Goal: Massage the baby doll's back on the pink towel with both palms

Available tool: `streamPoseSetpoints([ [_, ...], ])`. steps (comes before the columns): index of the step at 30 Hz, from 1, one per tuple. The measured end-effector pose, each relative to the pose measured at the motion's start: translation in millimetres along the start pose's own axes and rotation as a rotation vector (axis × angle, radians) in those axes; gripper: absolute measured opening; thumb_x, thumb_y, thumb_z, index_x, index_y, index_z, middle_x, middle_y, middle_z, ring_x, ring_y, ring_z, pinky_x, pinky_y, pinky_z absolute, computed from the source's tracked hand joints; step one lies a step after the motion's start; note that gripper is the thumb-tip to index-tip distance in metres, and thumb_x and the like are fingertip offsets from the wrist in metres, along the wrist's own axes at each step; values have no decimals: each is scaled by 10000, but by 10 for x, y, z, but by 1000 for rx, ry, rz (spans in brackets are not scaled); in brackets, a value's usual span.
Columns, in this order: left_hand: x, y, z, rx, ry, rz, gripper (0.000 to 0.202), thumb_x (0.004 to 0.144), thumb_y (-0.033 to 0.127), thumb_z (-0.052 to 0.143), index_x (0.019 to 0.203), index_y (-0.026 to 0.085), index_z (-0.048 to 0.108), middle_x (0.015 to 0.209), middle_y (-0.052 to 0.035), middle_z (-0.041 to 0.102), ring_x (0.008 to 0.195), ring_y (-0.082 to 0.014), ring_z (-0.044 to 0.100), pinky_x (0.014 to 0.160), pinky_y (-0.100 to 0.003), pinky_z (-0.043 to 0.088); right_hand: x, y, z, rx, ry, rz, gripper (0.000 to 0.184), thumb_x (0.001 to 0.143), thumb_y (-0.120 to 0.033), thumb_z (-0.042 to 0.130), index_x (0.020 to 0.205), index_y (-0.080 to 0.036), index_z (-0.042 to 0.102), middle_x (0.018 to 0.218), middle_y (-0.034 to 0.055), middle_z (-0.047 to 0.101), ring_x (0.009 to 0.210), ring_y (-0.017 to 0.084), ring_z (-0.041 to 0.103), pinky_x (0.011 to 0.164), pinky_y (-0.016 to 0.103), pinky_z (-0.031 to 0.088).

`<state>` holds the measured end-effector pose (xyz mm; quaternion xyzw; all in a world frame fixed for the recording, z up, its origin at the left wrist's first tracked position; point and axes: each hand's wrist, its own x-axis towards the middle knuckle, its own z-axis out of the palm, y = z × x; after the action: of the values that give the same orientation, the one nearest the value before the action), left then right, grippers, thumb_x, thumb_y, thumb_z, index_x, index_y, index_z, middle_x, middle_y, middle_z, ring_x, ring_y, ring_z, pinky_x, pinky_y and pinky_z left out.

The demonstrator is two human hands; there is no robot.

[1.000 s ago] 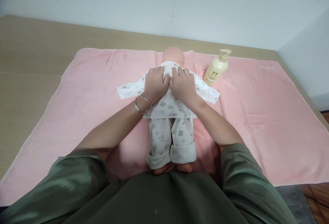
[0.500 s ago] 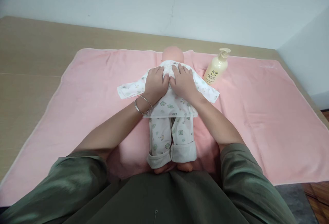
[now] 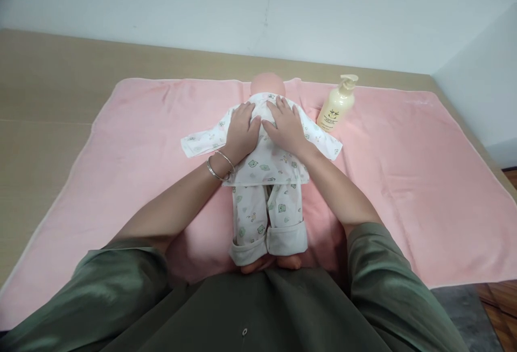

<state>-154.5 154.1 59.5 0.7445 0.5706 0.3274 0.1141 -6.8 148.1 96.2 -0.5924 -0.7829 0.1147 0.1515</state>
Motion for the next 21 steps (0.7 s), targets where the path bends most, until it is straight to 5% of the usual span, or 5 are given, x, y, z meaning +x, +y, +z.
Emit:
streamPoseSetpoints([
  [5, 14, -46, -21, -28, -29, 44, 517, 1000, 392, 292, 1415, 169, 503, 1542, -133, 468, 1484, -296, 371, 1253, -554, 254, 52, 104, -85, 170, 2, -28, 535, 970, -302, 405, 1482, -156, 454, 1618, 128, 322, 1535, 270, 242, 1257, 566, 197],
  [11, 7, -93, -10, -67, 5, 70, 521, 1017, 428, 250, 1384, 193, 534, 1495, -109, 528, 1447, -257, 426, 1236, -495, 314, -41, 59, -84, 93, 284, -49, 519, 986, -222, 268, 1457, -185, 486, 1583, 58, 407, 1532, 218, 258, 1262, 520, 261],
  [17, -27, -116, 5, -108, 39, 58, 542, 1031, 447, 216, 1381, 183, 535, 1495, -103, 530, 1457, -221, 421, 1263, -459, 292, -130, -110, 46, -3, 159, -33, 532, 978, -233, 315, 1456, -51, 462, 1573, 174, 394, 1502, 315, 308, 1243, 546, 276],
  [21, -34, -122, 9, -115, 52, 69, 525, 1028, 429, 244, 1368, 170, 549, 1472, -118, 551, 1444, -226, 439, 1254, -451, 310, -145, -122, -13, 39, 239, -67, 529, 1012, -282, 279, 1516, -166, 395, 1627, 90, 314, 1540, 265, 221, 1250, 549, 262],
])
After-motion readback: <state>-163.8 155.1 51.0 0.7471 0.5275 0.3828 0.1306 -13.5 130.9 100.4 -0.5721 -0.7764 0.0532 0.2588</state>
